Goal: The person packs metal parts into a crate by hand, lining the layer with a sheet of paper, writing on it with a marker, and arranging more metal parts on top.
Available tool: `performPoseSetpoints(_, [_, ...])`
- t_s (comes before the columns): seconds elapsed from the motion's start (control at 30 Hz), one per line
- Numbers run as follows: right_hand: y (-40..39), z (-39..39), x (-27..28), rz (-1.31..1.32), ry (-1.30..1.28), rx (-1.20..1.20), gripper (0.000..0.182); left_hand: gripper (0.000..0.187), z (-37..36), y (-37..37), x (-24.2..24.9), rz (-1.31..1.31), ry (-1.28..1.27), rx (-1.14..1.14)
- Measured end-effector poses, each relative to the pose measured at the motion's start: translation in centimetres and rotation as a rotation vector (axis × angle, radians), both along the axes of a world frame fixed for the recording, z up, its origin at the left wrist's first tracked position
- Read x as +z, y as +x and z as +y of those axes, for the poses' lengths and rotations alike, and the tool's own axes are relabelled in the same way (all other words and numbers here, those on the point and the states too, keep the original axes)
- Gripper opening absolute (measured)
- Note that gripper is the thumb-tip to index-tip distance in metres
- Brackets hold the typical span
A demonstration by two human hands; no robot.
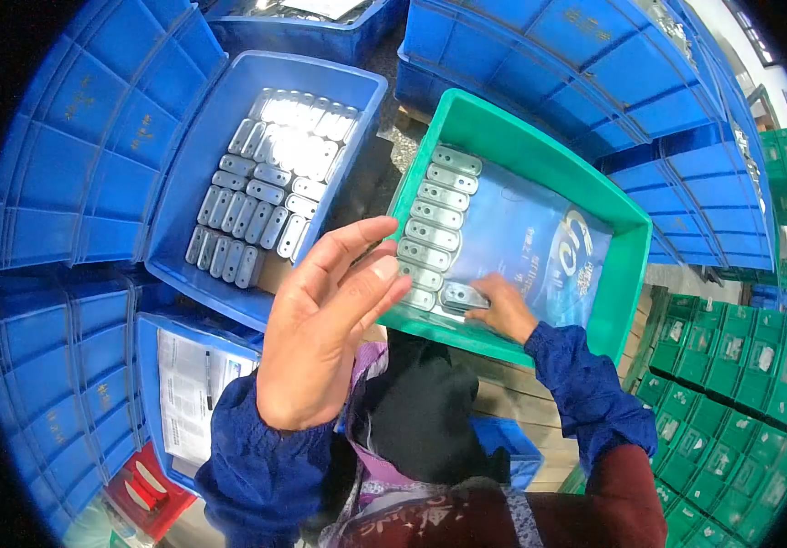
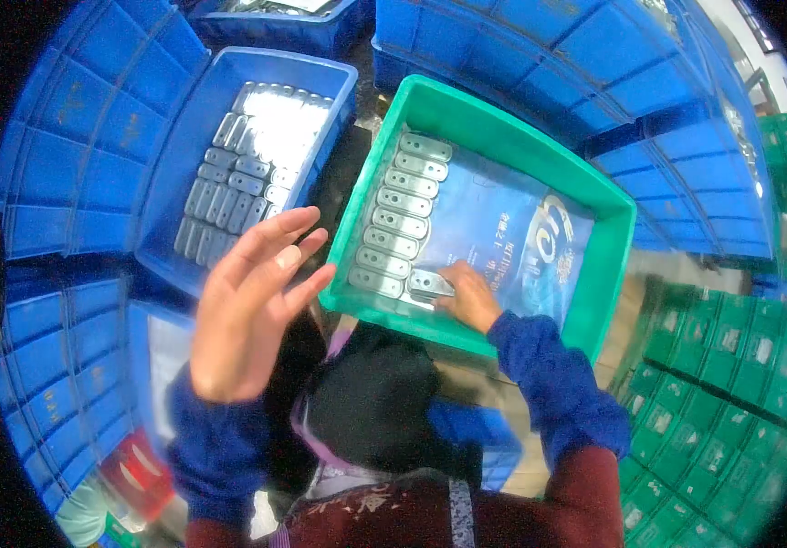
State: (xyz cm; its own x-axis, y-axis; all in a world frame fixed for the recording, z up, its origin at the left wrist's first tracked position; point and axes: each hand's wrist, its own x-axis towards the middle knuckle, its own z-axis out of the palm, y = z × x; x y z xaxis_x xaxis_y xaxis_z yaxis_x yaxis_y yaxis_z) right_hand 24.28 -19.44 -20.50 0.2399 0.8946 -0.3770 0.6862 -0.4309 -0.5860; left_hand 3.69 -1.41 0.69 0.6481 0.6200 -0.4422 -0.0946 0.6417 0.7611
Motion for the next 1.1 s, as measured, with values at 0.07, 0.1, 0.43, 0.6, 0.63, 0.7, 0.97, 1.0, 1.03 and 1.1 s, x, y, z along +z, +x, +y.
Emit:
performPoseSetpoints(0.07, [-0.4, -0.1, -0.6, -0.017, -0.001, 0.039, 0.045, 0.04, -0.1, 0.0, -0.3, -0.014, 0.009, 0.009])
performPoseSetpoints(0.1, [-0.5, 0.1, -0.6, -0.034, -0.003, 0.082, 0.046, 0.04, 0.0, 0.0, -0.4, -0.02, 0.02, 0.014])
performPoseSetpoints(0.43, [1.2, 1.2, -0.8, -0.136, 0.136, -0.022, 0.047, 0.038, 0.4, -0.1, -0.5, -0.049, -0.012, 0.037])
performPoseSetpoints(0.6, [1.2, 0.5, -1.5, -0.064, 0.075, -0.024, 0.048, 0.038, 0.5, -0.1, -0.4, -0.037, -0.018, 0.046])
performPoseSetpoints(0.63, [1.2, 0.6, -1.2, -0.108, 0.025, -0.015, 0.047, 0.037, 0.5, -0.1, -0.4, -0.034, -0.023, 0.041])
performPoseSetpoints(0.7, [1.8, 0.4, -2.0, -0.044, 0.048, -0.047, 0.047, 0.037, 0.5, 0.0, -0.3, -0.032, -0.025, 0.037])
performPoseSetpoints(0.97, [3.7, 1.6, -2.3, -0.186, 0.108, -0.116, 0.049, 0.037, 0.4, 0.1, -0.4, -0.029, -0.02, 0.027])
performPoseSetpoints(1.0, [3.6, 1.7, -1.9, -0.155, 0.094, -0.137, 0.048, 0.037, 0.4, 0.2, -0.3, -0.03, -0.019, 0.028])
performPoseSetpoints(1.03, [3.5, 1.6, -1.8, -0.154, 0.093, -0.135, 0.048, 0.037, 0.5, 0.2, -0.2, -0.024, -0.022, 0.03])
performPoseSetpoints(1.1, [3.3, 1.4, -1.8, -0.152, 0.144, -0.088, 0.048, 0.037, 0.4, 0.2, -0.2, -0.017, -0.027, 0.033])
